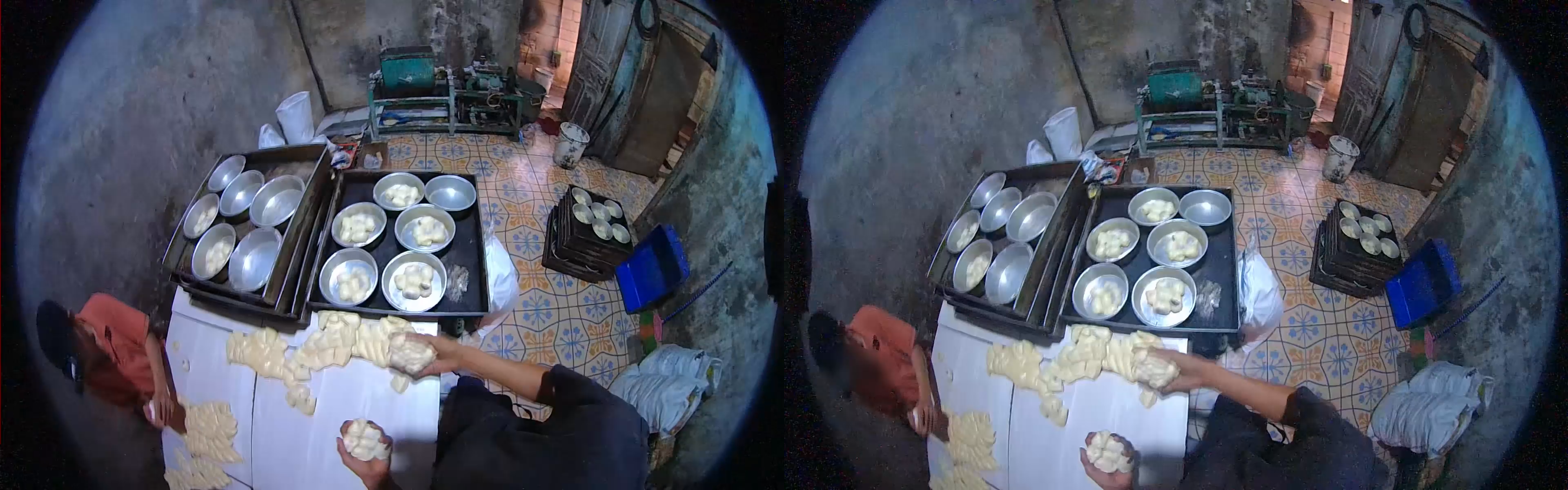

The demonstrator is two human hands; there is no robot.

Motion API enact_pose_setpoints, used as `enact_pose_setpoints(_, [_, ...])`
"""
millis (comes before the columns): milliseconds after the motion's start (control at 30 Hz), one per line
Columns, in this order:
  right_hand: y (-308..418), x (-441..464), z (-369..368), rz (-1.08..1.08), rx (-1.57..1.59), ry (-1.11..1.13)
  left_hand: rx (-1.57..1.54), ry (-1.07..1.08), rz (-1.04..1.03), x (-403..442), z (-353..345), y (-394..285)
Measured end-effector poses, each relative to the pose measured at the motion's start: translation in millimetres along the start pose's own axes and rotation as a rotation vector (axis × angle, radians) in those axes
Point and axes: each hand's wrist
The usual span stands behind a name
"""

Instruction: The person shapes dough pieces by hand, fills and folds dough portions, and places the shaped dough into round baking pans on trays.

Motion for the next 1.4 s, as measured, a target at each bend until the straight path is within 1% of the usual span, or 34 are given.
enact_pose_setpoints(67, [90.5,-48.2,-27.5,0.489,-0.503,-0.128,0.079,-0.018,0.005,16.3,-24.8,28.5])
enact_pose_setpoints(100, [146.4,-59.6,-21.6,0.632,-0.808,-0.349,0.140,0.033,0.011,28.1,-33.6,43.3])
enact_pose_setpoints(133, [191.9,-77.5,-23.3,0.888,-1.160,-0.651,0.197,0.082,0.011,39.5,-42.9,59.3])
enact_pose_setpoints(167, [233.9,-83.5,-20.3,1.007,-1.245,-0.774,0.339,0.131,-0.018,52.5,-60.1,75.2])
enact_pose_setpoints(200, [280.6,-83.3,-14.3,1.128,-1.334,-0.888,0.330,0.136,-0.036,69.5,-81.8,91.1])
enact_pose_setpoints(267, [368.3,-74.7,24.4,1.226,-1.691,-1.082,0.299,0.274,0.025,92.9,-123.2,115.1])
enact_pose_setpoints(300, [391.7,-68.7,44.4,1.072,-1.803,-1.148,0.266,0.173,0.022,103.4,-145.0,124.0])
enact_pose_setpoints(333, [410.8,-63.3,58.7,0.922,-1.927,-1.198,0.319,0.181,0.014,118.5,-158.5,125.9])
enact_pose_setpoints(367, [422.6,-51.2,66.7,0.451,-2.149,-1.267,0.393,0.216,-0.060,130.0,-175.0,124.8])
enact_pose_setpoints(400, [420.2,-47.1,74.0,0.415,-2.008,-1.226,0.470,0.246,-0.132,140.2,-193.8,119.8])
enact_pose_setpoints(433, [424.8,-47.2,74.7,0.433,-2.096,-1.160,0.459,0.249,-0.229,146.1,-217.2,110.6])
enact_pose_setpoints(467, [424.8,-48.0,69.8,0.497,-1.997,-1.100,0.449,0.253,-0.326,153.1,-241.3,98.7])
enact_pose_setpoints(500, [431.2,-44.5,82.1,0.498,-2.026,-1.092,0.606,0.293,-0.508,165.3,-258.6,82.6])
enact_pose_setpoints(533, [428.5,-42.0,74.2,0.500,-2.045,-1.096,0.774,0.326,-0.675,178.8,-274.6,63.7])
enact_pose_setpoints(600, [403.0,-39.6,45.7,0.451,-2.058,-1.339,1.038,0.361,-0.808,215.5,-306.2,23.2])
enact_pose_setpoints(633, [394.1,-34.1,43.6,0.464,-2.073,-1.315,1.273,0.390,-0.993,236.6,-333.7,13.4])
enact_pose_setpoints(667, [390.5,-30.5,42.1,0.668,-2.090,-1.365,1.502,0.421,-1.180,260.4,-360.4,6.6])
enact_pose_setpoints(700, [393.4,-29.9,30.1,0.887,-2.091,-1.418,1.587,0.453,-1.296,293.7,-372.9,-1.6])
enact_pose_setpoints(733, [372.2,-39.4,-12.4,0.867,-1.941,-1.439,1.668,0.486,-1.411,328.4,-378.5,-7.8])
enact_pose_setpoints(800, [388.7,-20.2,1.3,1.029,-1.797,-0.884,1.867,0.439,-1.375,373.0,-390.4,-9.4])
enact_pose_setpoints(833, [383.1,-13.9,-13.7,0.842,-1.582,-0.753,2.025,0.382,-1.287,397.4,-384.8,-9.3])
enact_pose_setpoints(867, [367.6,-3.7,-41.8,0.662,-1.361,-0.620,2.032,0.389,-1.216,425.5,-373.2,-6.2])
enact_pose_setpoints(900, [353.5,-0.6,-71.9,0.696,-1.426,-0.543,2.253,0.426,-1.097,458.9,-353.0,-8.6])
enact_pose_setpoints(933, [341.0,3.6,-94.6,0.729,-1.488,-0.469,2.440,0.362,-0.959,474.9,-334.6,-2.3])
enact_pose_setpoints(967, [338.9,14.7,-104.4,0.919,-1.633,-0.394,2.582,0.311,-0.830,454.1,-343.0,11.8])
enact_pose_setpoints(1000, [339.7,26.7,-112.8,1.109,-1.776,-0.313,2.622,0.270,-0.760,444.8,-354.5,18.6])
enact_pose_setpoints(1067, [343.1,47.8,-134.5,0.794,-1.331,-0.287,2.531,0.182,-0.647,442.8,-360.7,22.5])
enact_pose_setpoints(1133, [374.3,90.3,-137.0,0.843,-1.254,-0.233,2.527,0.070,-0.696,438.5,-358.5,25.9])
enact_pose_setpoints(1200, [381.8,95.0,-195.7,0.563,-0.887,-0.240,2.587,0.028,-0.770,443.9,-352.6,28.2])
enact_pose_setpoints(1233, [391.0,103.8,-212.3,0.501,-0.895,-0.248,2.560,0.001,-0.773,440.6,-354.5,28.9])
enact_pose_setpoints(1267, [401.3,118.1,-223.6,0.467,-0.858,-0.338,2.532,-0.027,-0.780,435.2,-358.6,29.8])
enact_pose_setpoints(1300, [407.7,134.1,-225.8,0.483,-0.855,-0.404,2.452,-0.032,-0.857,431.1,-364.0,30.0])
enact_pose_setpoints(1333, [409.8,142.9,-230.9,0.502,-0.850,-0.468,2.449,-0.040,-0.941,428.7,-366.5,29.4])
enact_pose_setpoints(1400, [409.9,150.1,-226.6,0.570,-0.912,-0.473,2.386,-0.030,-1.139,422.6,-365.8,26.0])
Point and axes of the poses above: each hand's wrist, its own x-axis towards the middle knuckle, its own z-axis out of the back of the hand, y = z × x, and after that the axes turned 11 degrees about -z, right-handed
